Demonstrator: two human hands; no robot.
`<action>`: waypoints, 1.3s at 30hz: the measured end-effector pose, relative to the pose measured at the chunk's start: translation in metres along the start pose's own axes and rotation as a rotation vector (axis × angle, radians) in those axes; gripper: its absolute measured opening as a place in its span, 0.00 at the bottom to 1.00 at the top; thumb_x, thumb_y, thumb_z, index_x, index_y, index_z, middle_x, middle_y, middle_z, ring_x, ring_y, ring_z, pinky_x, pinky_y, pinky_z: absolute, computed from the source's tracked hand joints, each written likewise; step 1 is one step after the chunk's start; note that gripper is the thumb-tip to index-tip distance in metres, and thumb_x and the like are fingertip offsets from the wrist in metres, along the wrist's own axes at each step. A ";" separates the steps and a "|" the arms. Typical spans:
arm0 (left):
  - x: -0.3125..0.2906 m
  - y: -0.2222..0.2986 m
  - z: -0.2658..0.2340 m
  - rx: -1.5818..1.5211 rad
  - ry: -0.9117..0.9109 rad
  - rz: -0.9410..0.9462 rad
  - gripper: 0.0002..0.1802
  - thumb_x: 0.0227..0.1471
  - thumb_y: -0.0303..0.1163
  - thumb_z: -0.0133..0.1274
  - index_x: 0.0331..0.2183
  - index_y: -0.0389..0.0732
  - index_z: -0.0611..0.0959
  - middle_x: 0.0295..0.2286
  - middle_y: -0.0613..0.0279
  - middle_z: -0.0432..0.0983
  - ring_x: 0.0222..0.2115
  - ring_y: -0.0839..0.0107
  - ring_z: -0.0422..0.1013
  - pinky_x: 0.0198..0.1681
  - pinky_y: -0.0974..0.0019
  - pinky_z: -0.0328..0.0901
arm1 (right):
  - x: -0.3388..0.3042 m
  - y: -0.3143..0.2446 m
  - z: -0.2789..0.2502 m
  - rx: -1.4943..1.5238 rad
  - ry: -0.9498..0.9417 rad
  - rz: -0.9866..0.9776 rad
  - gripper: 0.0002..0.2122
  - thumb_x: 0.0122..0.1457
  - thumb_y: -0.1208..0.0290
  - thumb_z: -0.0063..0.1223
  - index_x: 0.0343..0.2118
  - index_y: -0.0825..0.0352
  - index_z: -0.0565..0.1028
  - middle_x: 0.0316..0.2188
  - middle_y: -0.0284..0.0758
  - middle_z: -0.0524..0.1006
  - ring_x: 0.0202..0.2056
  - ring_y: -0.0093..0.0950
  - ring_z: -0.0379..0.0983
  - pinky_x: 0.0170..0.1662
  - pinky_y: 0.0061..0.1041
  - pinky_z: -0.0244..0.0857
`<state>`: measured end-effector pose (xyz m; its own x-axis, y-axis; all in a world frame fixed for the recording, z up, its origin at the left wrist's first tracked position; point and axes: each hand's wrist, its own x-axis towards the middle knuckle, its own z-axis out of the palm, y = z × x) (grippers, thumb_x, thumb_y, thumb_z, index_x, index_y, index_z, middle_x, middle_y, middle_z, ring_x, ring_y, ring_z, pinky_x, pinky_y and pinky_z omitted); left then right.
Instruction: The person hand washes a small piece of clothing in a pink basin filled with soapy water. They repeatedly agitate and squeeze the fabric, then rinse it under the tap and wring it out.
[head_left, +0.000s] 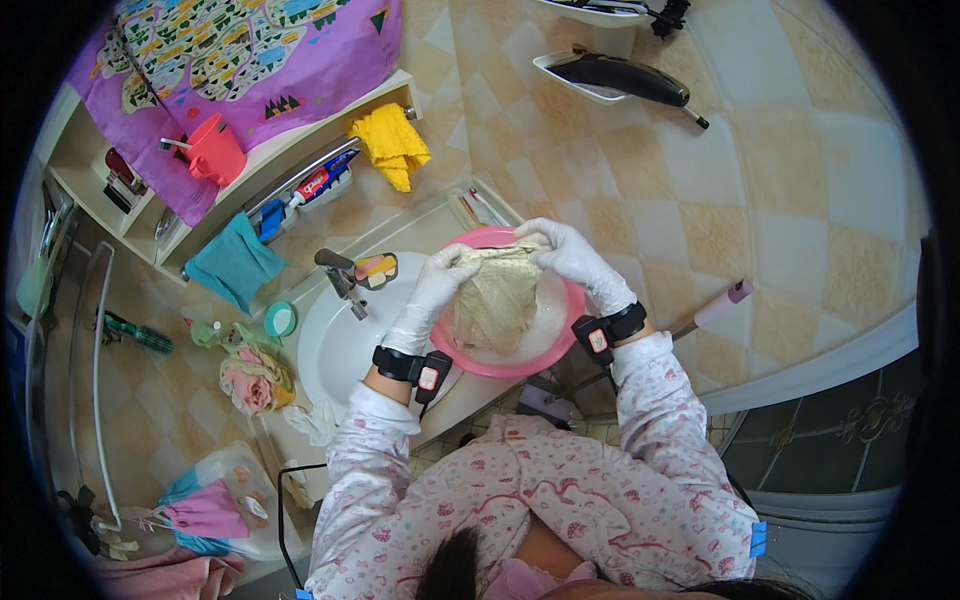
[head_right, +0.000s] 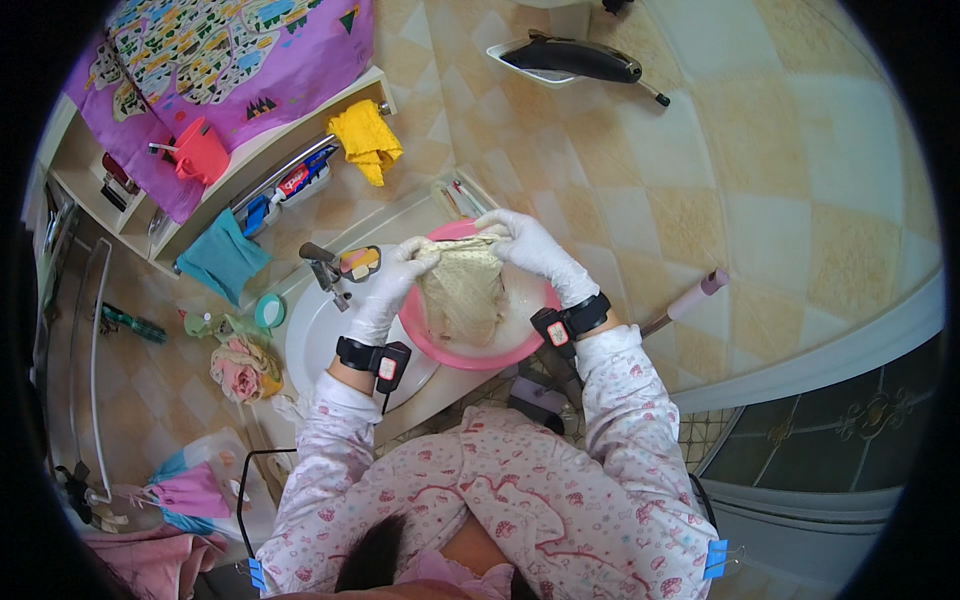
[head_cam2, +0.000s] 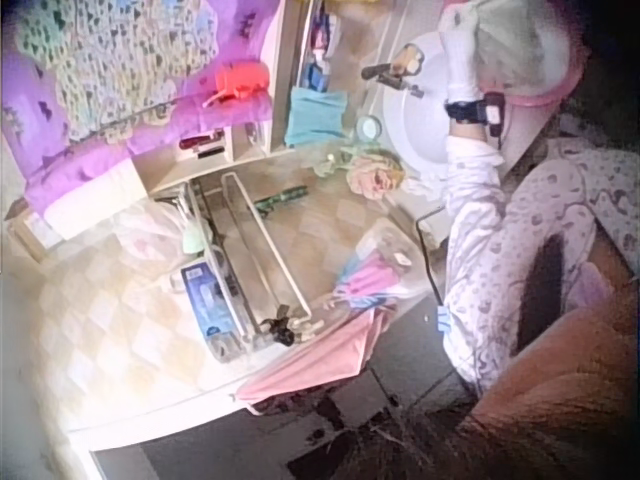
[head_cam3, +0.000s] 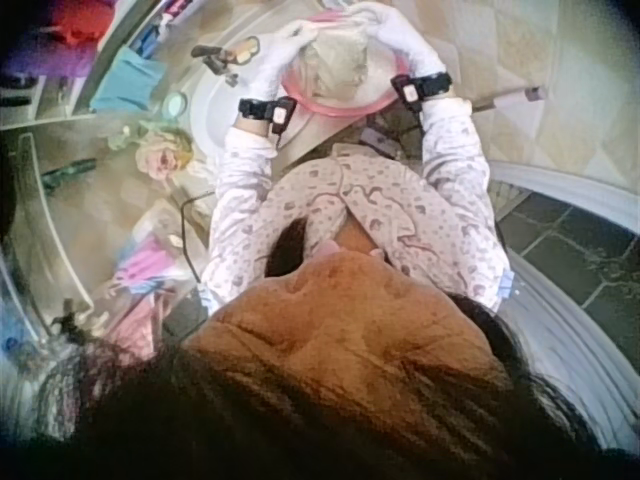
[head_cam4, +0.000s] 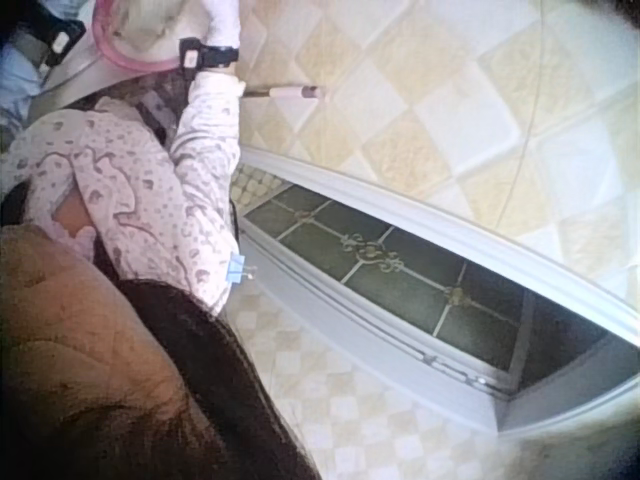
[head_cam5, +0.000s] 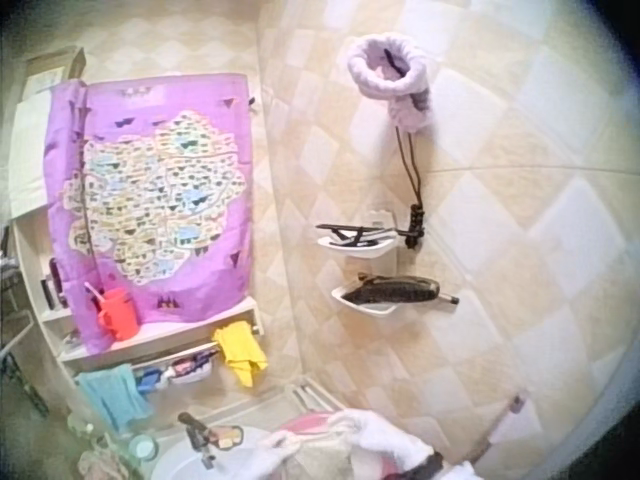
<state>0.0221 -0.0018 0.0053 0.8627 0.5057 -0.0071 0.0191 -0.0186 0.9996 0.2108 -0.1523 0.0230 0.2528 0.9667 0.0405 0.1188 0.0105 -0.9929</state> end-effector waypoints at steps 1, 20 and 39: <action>-0.001 -0.001 -0.005 -0.039 0.003 0.014 0.07 0.50 0.29 0.52 0.33 0.39 0.77 0.28 0.72 0.71 0.31 0.81 0.65 0.39 0.76 0.60 | 0.000 0.000 -0.005 -0.033 0.040 0.042 0.13 0.52 0.77 0.53 0.42 0.70 0.72 0.36 0.31 0.75 0.38 0.18 0.70 0.44 0.18 0.63; -0.012 0.000 0.021 -0.666 -0.074 0.011 0.19 0.55 0.28 0.46 0.49 0.35 0.70 0.47 0.58 0.69 0.49 0.69 0.64 0.55 0.66 0.56 | 0.007 0.003 0.019 0.368 0.087 -0.104 0.18 0.56 0.76 0.49 0.50 0.71 0.67 0.43 0.35 0.72 0.45 0.22 0.69 0.48 0.21 0.63; -0.021 -0.007 0.017 -0.419 -0.017 0.049 0.18 0.55 0.28 0.48 0.47 0.33 0.72 0.43 0.59 0.72 0.44 0.71 0.68 0.51 0.67 0.59 | 0.005 -0.009 0.025 0.138 -0.108 0.000 0.09 0.57 0.68 0.51 0.35 0.68 0.76 0.30 0.28 0.76 0.34 0.18 0.70 0.40 0.19 0.64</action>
<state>0.0118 -0.0267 -0.0021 0.8659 0.4984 0.0435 -0.2261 0.3123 0.9227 0.1874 -0.1409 0.0295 0.1476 0.9884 0.0351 -0.0158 0.0378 -0.9992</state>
